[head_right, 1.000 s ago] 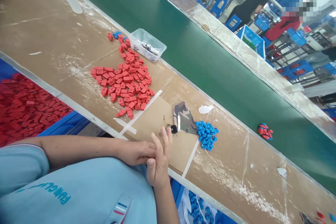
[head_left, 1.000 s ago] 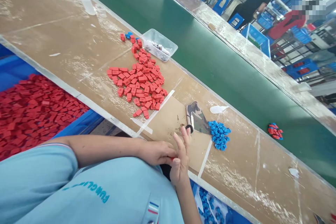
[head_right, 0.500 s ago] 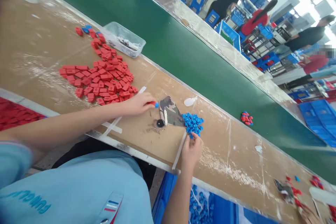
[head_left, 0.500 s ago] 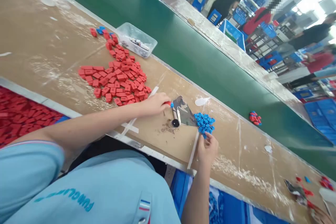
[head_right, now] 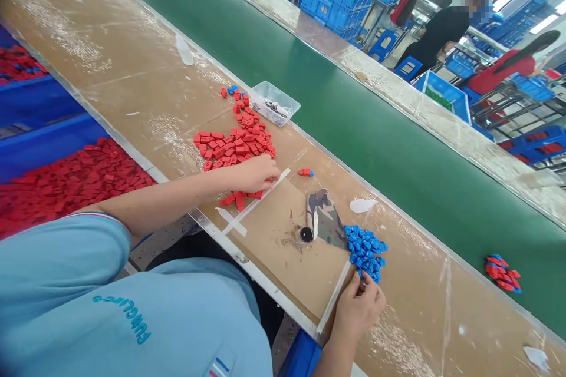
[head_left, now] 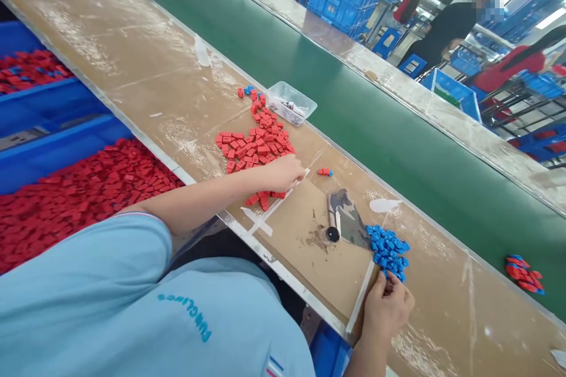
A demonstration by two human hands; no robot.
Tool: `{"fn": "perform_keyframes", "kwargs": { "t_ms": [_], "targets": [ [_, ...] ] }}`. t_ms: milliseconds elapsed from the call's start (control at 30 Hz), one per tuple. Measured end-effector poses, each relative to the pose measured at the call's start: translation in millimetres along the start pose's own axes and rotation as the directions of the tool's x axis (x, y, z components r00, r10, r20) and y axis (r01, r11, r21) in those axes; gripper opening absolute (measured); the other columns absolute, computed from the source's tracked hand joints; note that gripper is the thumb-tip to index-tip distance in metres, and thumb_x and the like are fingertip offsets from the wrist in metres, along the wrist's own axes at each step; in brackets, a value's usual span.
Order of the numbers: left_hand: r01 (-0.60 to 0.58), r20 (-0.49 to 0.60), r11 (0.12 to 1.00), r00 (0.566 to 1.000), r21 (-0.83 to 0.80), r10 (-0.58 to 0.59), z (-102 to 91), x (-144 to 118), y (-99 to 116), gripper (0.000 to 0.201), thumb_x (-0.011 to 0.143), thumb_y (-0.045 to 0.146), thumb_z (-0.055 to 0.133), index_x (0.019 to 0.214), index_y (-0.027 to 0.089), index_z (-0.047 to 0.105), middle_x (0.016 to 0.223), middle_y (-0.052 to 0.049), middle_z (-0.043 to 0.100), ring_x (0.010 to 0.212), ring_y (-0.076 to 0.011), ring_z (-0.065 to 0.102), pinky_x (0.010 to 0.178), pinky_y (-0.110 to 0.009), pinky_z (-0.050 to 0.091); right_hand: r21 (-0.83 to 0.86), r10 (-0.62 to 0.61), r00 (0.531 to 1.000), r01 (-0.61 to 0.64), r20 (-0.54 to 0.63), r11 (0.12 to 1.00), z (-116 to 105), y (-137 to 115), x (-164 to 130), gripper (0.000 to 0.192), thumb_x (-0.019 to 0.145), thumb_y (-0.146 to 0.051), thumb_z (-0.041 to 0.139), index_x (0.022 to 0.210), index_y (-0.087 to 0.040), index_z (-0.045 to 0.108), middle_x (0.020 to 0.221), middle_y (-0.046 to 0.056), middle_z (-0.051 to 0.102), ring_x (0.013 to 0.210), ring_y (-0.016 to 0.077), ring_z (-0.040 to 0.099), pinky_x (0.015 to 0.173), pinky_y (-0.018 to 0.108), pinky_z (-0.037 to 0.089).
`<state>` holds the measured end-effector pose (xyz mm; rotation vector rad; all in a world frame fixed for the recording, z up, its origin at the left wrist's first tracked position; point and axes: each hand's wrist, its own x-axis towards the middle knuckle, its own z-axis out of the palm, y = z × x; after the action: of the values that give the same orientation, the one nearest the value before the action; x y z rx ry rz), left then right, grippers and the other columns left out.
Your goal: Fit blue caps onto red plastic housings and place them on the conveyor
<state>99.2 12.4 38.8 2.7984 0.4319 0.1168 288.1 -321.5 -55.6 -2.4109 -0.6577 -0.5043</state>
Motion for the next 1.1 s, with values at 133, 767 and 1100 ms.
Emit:
{"fn": "perform_keyframes", "kwargs": {
  "t_ms": [133,767,1100],
  "targets": [
    [-0.106,0.061,0.979,0.993,0.172,0.096,13.1,-33.8,1.5,0.008,0.071,0.007,0.063,0.073,0.014,0.066,0.078,-0.01,0.063,0.078,-0.023,0.052,0.068,-0.033,0.039,-0.054,0.085,0.992,-0.08,0.09,0.995,-3.6,-5.8,1.9,0.047,0.087,-0.052,0.041,0.097,-0.014,0.066,0.08,0.013,0.063,0.079,0.0274,0.057,0.069,0.037,0.042],
    [-0.219,-0.238,0.706,0.968,-0.673,0.074,56.1,-66.7,42.2,0.01,0.086,0.015,0.056,0.094,0.015,0.063,0.092,-0.006,0.069,0.087,-0.0157,0.061,0.082,-0.025,0.045,0.585,0.133,0.885,-0.401,0.446,0.705,-32.6,-98.3,-2.9,0.038,0.072,-0.044,0.072,0.097,-0.017,0.067,0.082,0.006,0.068,0.075,0.0185,0.068,0.075,0.035,0.056],
    [-0.186,-0.194,0.582,0.98,-0.791,0.05,82.3,-63.5,60.8,0.023,0.089,0.014,0.048,0.109,0.015,0.059,0.099,-0.008,0.064,0.087,-0.0145,0.059,0.078,-0.023,0.048,0.4,-0.241,0.916,0.1,0.321,0.911,-30.0,-115.9,5.0,0.022,0.087,-0.036,0.057,0.099,-0.021,0.069,0.097,0.007,0.07,0.09,0.0188,0.065,0.083,0.035,0.051]
  ]
}}
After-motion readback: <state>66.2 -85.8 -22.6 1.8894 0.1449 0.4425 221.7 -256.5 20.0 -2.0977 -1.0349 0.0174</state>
